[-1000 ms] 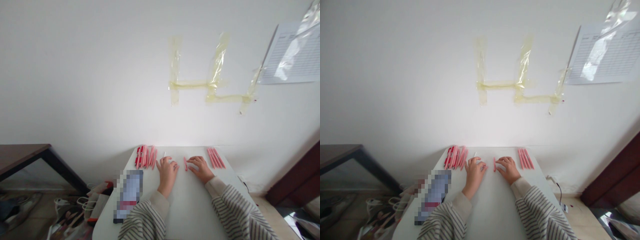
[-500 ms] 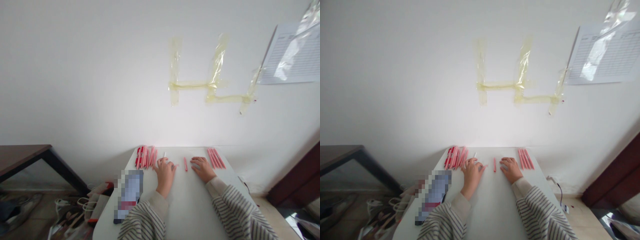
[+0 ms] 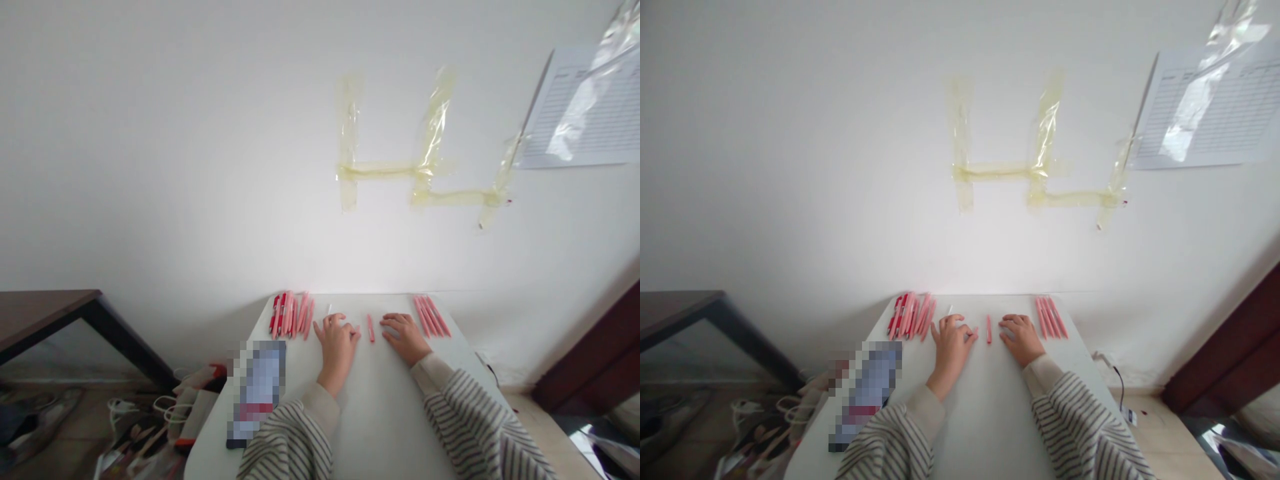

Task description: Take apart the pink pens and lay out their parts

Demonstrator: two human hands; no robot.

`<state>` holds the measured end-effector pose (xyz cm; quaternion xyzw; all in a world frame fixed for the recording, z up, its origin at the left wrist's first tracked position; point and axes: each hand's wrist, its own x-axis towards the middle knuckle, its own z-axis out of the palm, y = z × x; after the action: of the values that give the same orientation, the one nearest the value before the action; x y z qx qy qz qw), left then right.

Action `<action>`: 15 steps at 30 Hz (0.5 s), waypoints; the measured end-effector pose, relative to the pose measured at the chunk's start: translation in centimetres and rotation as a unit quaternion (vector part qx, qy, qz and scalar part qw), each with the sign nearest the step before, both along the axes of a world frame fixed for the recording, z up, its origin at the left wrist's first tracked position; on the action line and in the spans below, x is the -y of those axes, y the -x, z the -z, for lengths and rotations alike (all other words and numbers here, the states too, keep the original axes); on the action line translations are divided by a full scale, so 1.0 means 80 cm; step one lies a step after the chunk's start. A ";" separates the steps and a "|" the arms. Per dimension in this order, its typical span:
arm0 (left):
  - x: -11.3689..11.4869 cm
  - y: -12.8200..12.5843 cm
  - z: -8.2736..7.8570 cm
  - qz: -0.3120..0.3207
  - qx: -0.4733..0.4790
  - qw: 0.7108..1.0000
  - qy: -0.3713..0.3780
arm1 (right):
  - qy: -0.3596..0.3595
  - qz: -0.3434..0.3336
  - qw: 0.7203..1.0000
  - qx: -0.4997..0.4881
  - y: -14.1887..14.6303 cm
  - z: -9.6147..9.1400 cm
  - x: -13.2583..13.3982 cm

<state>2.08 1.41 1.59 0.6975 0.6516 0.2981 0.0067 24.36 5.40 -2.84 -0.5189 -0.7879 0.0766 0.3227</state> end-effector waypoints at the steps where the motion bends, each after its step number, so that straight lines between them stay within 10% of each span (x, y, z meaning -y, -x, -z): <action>1: -0.001 -0.001 0.000 0.001 0.000 1.000 0.002 | -0.001 0.000 1.000 0.000 0.000 0.000 0.000; 15: -0.005 -0.008 0.005 0.032 -0.012 0.999 0.008 | -0.001 0.000 1.000 0.001 0.000 0.001 -0.002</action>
<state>2.75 1.85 1.20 0.7217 0.6310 0.2841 0.0139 24.39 5.54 -2.94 -0.5182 -0.7885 0.0754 0.3226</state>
